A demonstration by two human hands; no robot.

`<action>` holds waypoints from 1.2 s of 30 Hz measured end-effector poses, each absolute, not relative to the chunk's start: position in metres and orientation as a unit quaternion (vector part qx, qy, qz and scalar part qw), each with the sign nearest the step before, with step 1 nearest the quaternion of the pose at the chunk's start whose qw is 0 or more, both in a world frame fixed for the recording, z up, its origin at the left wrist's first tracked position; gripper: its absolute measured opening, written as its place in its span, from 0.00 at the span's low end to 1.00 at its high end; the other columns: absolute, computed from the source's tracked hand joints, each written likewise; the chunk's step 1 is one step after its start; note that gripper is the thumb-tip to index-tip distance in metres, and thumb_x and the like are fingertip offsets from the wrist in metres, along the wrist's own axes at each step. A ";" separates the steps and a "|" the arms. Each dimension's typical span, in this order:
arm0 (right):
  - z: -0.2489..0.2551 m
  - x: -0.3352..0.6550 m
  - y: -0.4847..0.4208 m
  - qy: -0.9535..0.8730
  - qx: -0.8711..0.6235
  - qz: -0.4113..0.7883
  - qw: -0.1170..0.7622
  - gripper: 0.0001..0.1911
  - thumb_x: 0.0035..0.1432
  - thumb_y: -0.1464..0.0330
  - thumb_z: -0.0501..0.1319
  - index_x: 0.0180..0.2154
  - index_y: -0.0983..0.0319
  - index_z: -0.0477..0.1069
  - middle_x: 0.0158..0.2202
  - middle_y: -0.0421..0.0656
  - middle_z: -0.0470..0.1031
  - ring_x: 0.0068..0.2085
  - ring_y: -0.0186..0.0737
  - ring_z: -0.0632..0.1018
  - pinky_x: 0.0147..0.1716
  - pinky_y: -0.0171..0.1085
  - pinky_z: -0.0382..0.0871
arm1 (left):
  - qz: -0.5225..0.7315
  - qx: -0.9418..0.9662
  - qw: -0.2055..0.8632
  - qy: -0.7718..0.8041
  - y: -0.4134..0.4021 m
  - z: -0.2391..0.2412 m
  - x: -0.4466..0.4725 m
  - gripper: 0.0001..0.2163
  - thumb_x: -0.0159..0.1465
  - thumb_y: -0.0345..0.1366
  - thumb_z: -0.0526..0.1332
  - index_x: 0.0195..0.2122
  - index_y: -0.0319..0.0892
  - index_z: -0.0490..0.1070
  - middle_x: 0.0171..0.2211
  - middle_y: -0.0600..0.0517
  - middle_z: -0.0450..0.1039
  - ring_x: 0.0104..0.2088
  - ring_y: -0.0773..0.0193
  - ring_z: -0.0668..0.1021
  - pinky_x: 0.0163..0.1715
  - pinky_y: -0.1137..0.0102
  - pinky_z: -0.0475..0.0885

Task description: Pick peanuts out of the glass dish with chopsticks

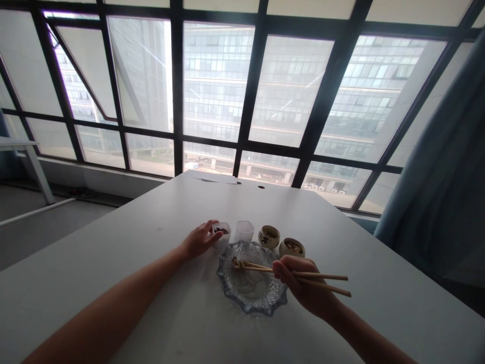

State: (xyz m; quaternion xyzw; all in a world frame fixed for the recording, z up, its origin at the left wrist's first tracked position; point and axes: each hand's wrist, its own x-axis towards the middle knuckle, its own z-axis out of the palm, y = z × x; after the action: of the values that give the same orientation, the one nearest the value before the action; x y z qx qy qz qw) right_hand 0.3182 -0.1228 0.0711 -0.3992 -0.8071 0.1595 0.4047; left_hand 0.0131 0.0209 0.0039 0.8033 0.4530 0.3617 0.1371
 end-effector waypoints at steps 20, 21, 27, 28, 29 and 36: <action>0.072 0.334 -0.096 -0.447 -0.444 0.443 0.638 0.25 0.43 0.48 0.73 0.25 0.64 0.76 0.17 0.43 0.75 0.18 0.37 0.74 0.15 0.34 0.66 | 0.351 0.805 0.138 0.457 0.019 0.006 0.014 0.31 0.66 0.60 0.49 0.58 0.40 0.64 0.38 0.46 0.76 0.35 0.57 0.77 0.39 0.64 0.71; 0.072 0.335 -0.096 -0.445 -0.445 0.444 0.638 0.25 0.43 0.49 0.73 0.26 0.64 0.76 0.17 0.44 0.75 0.19 0.38 0.74 0.16 0.34 0.66 | 0.349 0.805 0.140 0.458 0.019 0.006 0.014 0.31 0.66 0.60 0.49 0.58 0.40 0.64 0.38 0.46 0.76 0.36 0.56 0.78 0.39 0.64 0.71; 0.073 0.336 -0.096 -0.472 -0.447 0.434 0.624 0.23 0.47 0.48 0.71 0.26 0.63 0.75 0.19 0.44 0.75 0.21 0.40 0.76 0.17 0.36 0.67 | 0.347 0.808 0.137 0.455 0.019 0.008 0.014 0.31 0.66 0.60 0.50 0.58 0.40 0.64 0.40 0.45 0.77 0.37 0.55 0.78 0.42 0.61 0.71; 0.074 0.336 -0.096 -0.472 -0.446 0.436 0.623 0.23 0.47 0.48 0.71 0.26 0.63 0.76 0.19 0.44 0.75 0.21 0.40 0.75 0.17 0.36 0.67 | 0.346 0.809 0.136 0.455 0.018 0.009 0.014 0.31 0.65 0.61 0.50 0.58 0.41 0.64 0.40 0.44 0.77 0.38 0.54 0.78 0.43 0.61 0.71; 0.073 0.337 -0.096 -0.471 -0.446 0.438 0.622 0.23 0.46 0.49 0.71 0.26 0.63 0.76 0.19 0.44 0.75 0.21 0.40 0.75 0.17 0.36 0.67 | 0.345 0.810 0.134 0.455 0.017 0.010 0.014 0.31 0.64 0.61 0.52 0.58 0.41 0.65 0.41 0.44 0.77 0.38 0.53 0.78 0.43 0.60 0.72; 0.074 0.338 -0.093 -0.490 -0.450 0.409 0.624 0.24 0.47 0.47 0.70 0.26 0.63 0.76 0.18 0.44 0.76 0.19 0.40 0.75 0.16 0.36 0.67 | 0.359 0.818 0.103 0.437 0.018 0.012 0.011 0.32 0.62 0.60 0.57 0.59 0.41 0.64 0.49 0.39 0.75 0.45 0.49 0.78 0.47 0.56 0.72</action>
State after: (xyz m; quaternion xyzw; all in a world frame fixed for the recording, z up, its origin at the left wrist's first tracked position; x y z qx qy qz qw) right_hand 0.3377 -0.0933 0.0739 -0.4498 -0.4903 0.4090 0.6245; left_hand 0.0115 0.0177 0.0115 0.8183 0.4369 0.3592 0.1026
